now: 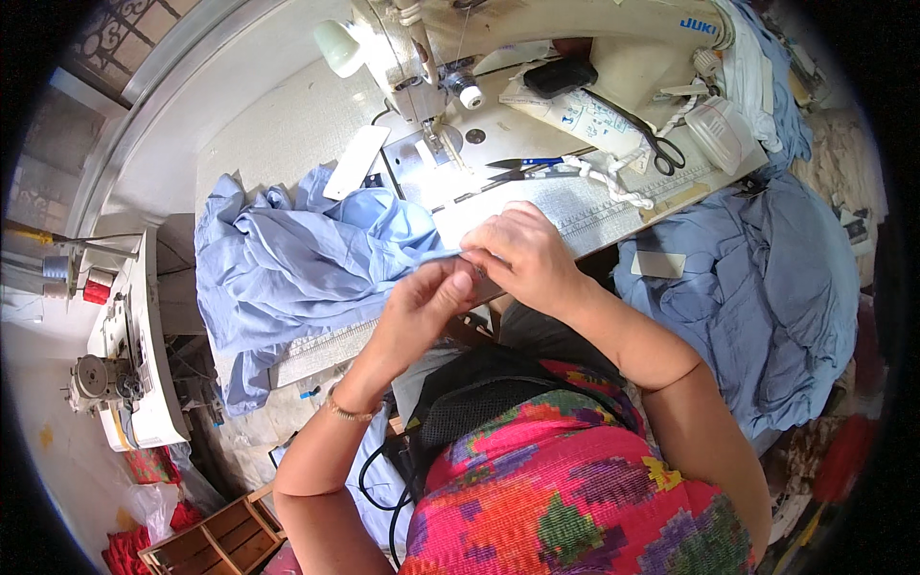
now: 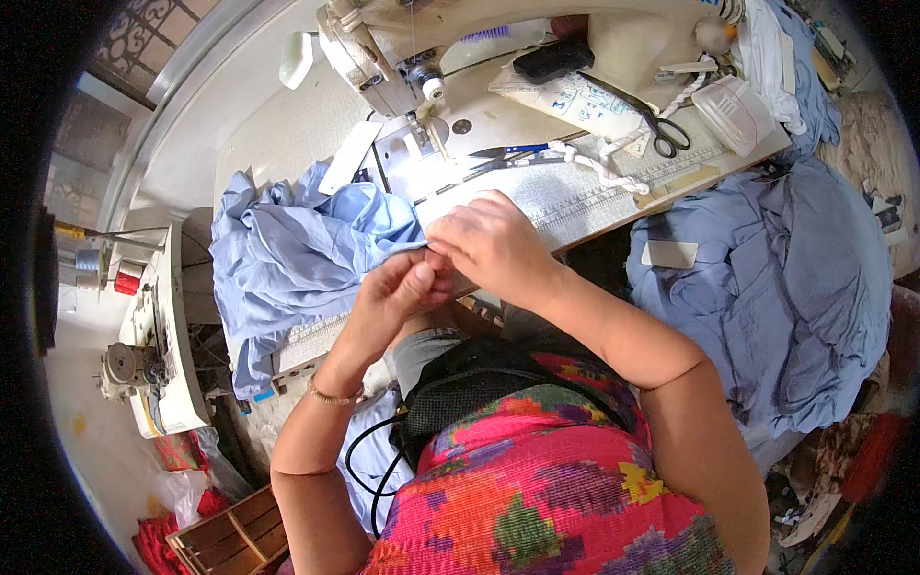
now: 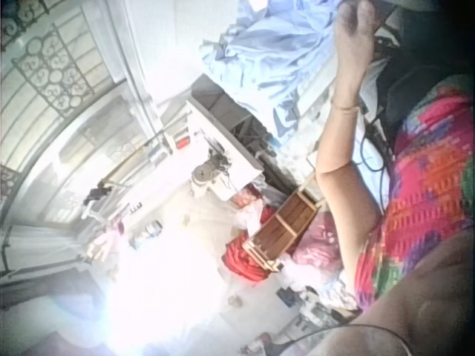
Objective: The person positions a blue shirt cuff under the needle of a sewing machine, aligns the fabric, and uses the machine to sew along the edge, using small shears to trim excess thread.
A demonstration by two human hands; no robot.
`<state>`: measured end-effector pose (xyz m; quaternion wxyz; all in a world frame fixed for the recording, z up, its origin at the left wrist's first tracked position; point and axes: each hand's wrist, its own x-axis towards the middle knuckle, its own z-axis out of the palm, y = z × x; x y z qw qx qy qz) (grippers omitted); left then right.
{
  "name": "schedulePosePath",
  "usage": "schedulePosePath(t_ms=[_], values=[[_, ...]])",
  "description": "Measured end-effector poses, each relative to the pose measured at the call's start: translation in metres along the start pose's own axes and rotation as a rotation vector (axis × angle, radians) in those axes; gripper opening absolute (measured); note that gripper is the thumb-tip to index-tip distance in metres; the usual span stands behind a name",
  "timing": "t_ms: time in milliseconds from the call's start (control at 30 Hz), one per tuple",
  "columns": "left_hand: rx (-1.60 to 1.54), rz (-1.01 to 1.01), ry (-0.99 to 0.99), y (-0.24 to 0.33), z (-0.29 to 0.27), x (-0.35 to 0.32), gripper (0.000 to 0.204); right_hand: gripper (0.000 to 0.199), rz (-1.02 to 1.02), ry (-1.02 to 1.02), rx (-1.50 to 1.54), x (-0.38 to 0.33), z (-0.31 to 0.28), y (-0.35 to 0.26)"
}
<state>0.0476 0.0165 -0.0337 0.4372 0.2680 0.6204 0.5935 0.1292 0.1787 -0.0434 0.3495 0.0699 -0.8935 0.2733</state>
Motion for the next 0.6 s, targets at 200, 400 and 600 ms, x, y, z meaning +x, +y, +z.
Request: schedulePosePath(t_ms=[200, 400, 600], values=[[-0.317, -0.035, 0.098, -0.008, -0.001, 0.015, 0.036, 0.018, -0.182, 0.015, -0.150, -0.008, 0.003, -0.002], [-0.411, 0.062, 0.154, -0.018, -0.002, 0.019, 0.018, 0.018, -0.128, 0.019, -0.079, -0.015, 0.005, 0.005], [-0.345, 0.102, 0.135, -0.028, -0.008, 0.018, 0.017, 0.017, -0.008, 0.013, -0.010, -0.017, 0.002, 0.002]])
